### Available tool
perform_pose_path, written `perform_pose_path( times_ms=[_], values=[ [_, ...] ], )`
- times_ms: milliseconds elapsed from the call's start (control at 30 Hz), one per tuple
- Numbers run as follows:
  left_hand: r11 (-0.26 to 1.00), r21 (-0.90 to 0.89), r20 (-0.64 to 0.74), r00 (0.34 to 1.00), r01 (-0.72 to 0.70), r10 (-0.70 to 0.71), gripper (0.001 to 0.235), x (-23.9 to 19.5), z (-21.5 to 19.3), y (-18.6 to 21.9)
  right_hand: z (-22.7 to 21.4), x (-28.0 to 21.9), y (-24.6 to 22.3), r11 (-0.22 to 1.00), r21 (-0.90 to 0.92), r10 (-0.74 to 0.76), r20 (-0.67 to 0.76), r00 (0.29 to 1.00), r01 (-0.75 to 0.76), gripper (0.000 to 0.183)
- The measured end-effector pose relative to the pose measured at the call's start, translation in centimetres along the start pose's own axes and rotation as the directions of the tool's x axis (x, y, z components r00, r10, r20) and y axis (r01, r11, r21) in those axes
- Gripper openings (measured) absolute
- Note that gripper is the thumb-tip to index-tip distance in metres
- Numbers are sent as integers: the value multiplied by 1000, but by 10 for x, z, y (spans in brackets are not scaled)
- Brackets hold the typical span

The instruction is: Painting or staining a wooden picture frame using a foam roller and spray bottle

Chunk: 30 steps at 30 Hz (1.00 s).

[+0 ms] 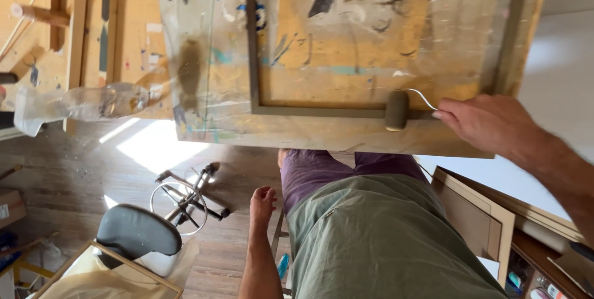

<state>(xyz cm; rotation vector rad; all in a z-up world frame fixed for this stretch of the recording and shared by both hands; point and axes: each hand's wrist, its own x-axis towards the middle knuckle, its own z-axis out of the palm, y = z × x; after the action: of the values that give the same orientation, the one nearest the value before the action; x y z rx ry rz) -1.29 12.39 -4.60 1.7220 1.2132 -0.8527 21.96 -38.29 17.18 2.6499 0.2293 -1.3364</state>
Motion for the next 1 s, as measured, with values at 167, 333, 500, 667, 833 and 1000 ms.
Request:
perform_pose_path(
  times_ms=[167, 333, 500, 667, 833, 1000],
  values=[
    [997, -72, -22, 1000, 10, -12, 35, 45, -66, -37, -24, 21, -94, 997, -46, -62, -117, 991, 57, 37],
    [996, -78, -1, 999, 35, -35, 36, 61, -154, -30, -62, 40, -206, 996, 20, -86, -151, 985, 90, 35],
    [992, -47, 61, 991, -114, 117, 44, 134, -227, -72, -126, 28, -322, 829, 522, -80, -247, 966, 202, 28],
    [995, 7, 97, 991, -98, 97, 43, 183, -281, -58, -95, 20, -371, 60, 955, 72, -296, 953, 292, 29],
    [984, 126, 147, 984, -124, 105, 40, 211, -305, -35, -40, 8, -413, -100, 972, 252, -180, 951, 211, 39],
    [974, 188, 183, 979, -126, 92, 42, 193, -311, 8, -47, 37, -420, 148, 989, 313, -51, 948, 4, 41]
  ],
)
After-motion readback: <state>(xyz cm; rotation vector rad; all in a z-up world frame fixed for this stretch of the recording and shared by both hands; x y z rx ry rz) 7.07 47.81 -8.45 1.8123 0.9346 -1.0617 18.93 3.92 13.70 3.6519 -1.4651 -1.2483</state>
